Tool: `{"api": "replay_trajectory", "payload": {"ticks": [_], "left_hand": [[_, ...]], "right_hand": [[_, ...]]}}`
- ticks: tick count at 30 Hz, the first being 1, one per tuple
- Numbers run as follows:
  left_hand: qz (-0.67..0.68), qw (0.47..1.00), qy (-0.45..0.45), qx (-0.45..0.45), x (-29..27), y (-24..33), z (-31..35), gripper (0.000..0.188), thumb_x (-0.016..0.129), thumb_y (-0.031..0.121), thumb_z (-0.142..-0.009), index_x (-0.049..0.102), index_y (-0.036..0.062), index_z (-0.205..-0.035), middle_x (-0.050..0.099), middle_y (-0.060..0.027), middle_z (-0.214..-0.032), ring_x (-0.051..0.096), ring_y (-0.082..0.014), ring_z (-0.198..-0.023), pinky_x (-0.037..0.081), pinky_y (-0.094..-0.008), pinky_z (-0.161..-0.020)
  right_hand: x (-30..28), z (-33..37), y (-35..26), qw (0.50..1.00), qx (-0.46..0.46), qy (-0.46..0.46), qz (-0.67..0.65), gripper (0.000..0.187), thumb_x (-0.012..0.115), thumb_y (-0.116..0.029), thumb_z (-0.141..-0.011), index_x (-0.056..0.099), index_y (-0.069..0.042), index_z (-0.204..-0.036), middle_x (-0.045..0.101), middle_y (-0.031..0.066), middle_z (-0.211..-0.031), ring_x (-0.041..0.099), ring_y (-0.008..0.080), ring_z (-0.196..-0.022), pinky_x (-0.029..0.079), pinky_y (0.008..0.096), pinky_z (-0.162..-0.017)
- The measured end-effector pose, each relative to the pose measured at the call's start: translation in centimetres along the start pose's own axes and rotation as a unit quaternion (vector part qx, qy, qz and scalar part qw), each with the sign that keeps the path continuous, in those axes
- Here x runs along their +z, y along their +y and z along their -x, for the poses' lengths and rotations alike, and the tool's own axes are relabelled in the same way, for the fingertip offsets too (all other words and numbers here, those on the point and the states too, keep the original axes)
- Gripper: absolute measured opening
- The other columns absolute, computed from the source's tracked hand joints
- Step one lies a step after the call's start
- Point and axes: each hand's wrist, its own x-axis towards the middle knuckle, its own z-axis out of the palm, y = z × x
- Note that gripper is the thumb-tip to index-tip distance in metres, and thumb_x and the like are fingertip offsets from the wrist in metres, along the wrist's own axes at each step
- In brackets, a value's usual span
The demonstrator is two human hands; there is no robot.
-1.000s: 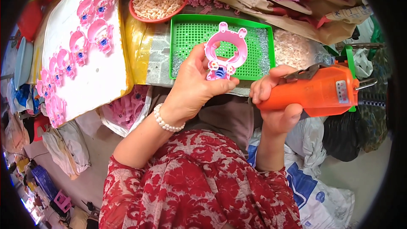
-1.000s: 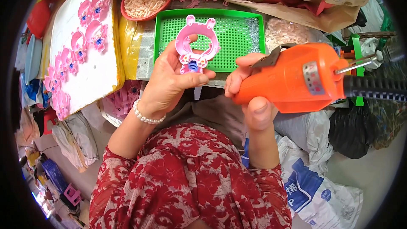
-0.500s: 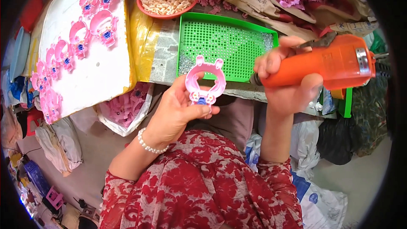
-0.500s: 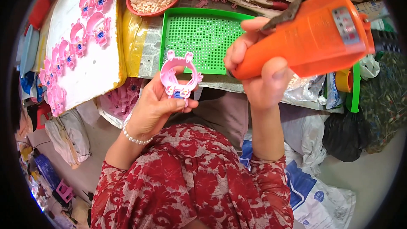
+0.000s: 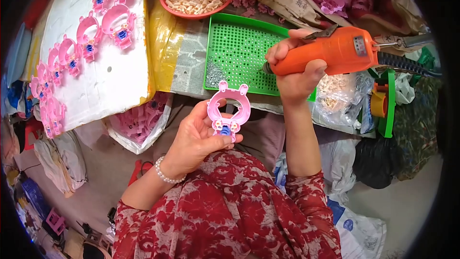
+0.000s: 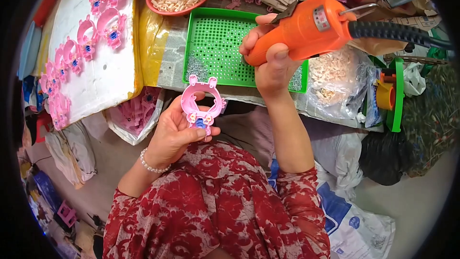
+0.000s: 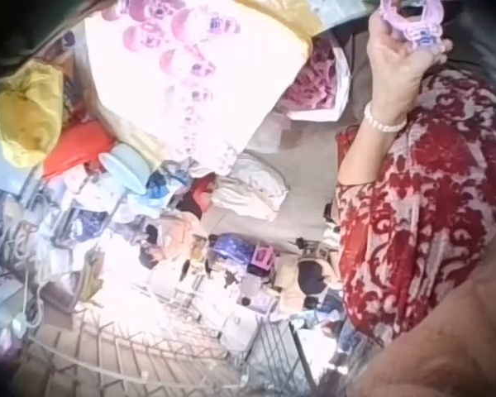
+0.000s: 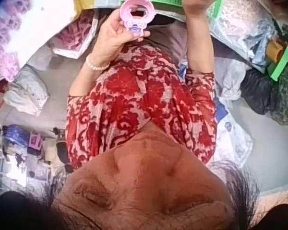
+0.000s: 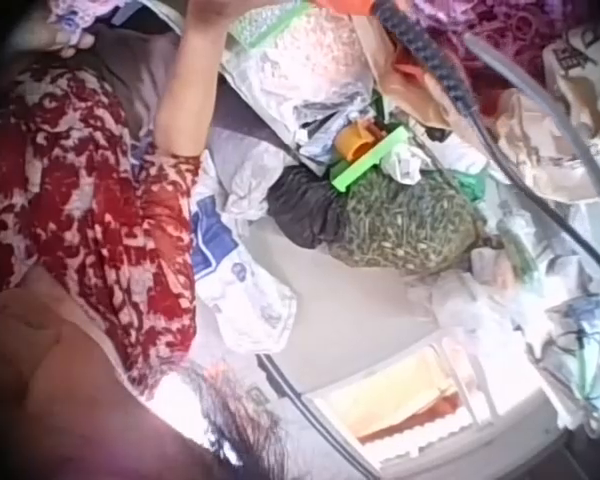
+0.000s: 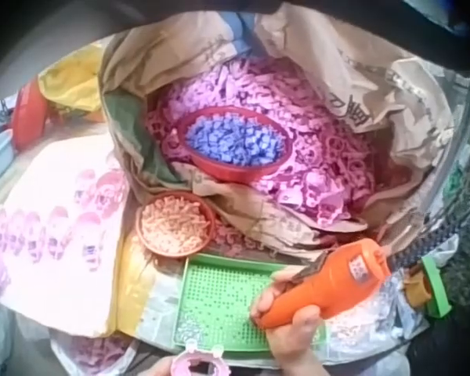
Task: Assemble small pink plastic toy frames using a handheld electric screwdriver.
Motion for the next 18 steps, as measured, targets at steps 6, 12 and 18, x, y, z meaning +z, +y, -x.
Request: {"api": "replay_trajectory", "payload": {"ticks": [6,12,18], "left_hand": [[0.018,1.0,0.012,-0.008,-0.1,-0.2,-0.3,0.057,0.058,-0.007,-0.08,0.032,0.0043,-0.129,0.056,-0.0116,-0.108,0.063,-0.0217,-0.091,0.052,-0.0262,-0.071],[0.011,1.0,0.019,0.009,0.0,-0.4,-0.2,0.055,0.058,-0.007,-0.08,0.032,0.0032,-0.128,0.056,-0.011,-0.107,0.063,-0.0217,-0.09,0.052,-0.0261,-0.071],[-0.018,0.998,0.036,0.057,0.4,-0.6,-0.3,0.053,0.057,-0.009,-0.08,0.033,0.0015,-0.126,0.053,-0.0106,-0.111,0.061,-0.0175,-0.09,0.053,-0.0275,-0.076]], "right_hand": [[-0.1,-0.3,0.4,1.0,-0.011,0.008,-0.004,0.079,0.049,-0.076,-0.071,0.048,-0.005,-0.107,0.051,0.0038,-0.07,0.049,0.0161,-0.062,0.043,0.0312,-0.062],[0.0,-0.2,0.4,1.0,-0.01,0.01,0.004,0.08,0.048,-0.076,-0.071,0.048,-0.005,-0.107,0.05,0.0045,-0.069,0.049,0.0169,-0.06,0.043,0.0318,-0.061],[0.4,0.1,-1.2,1.0,-0.011,0.015,-0.014,0.083,0.047,-0.078,-0.07,0.048,-0.005,-0.109,0.051,0.0046,-0.07,0.049,0.0177,-0.06,0.043,0.0332,-0.061]]}}
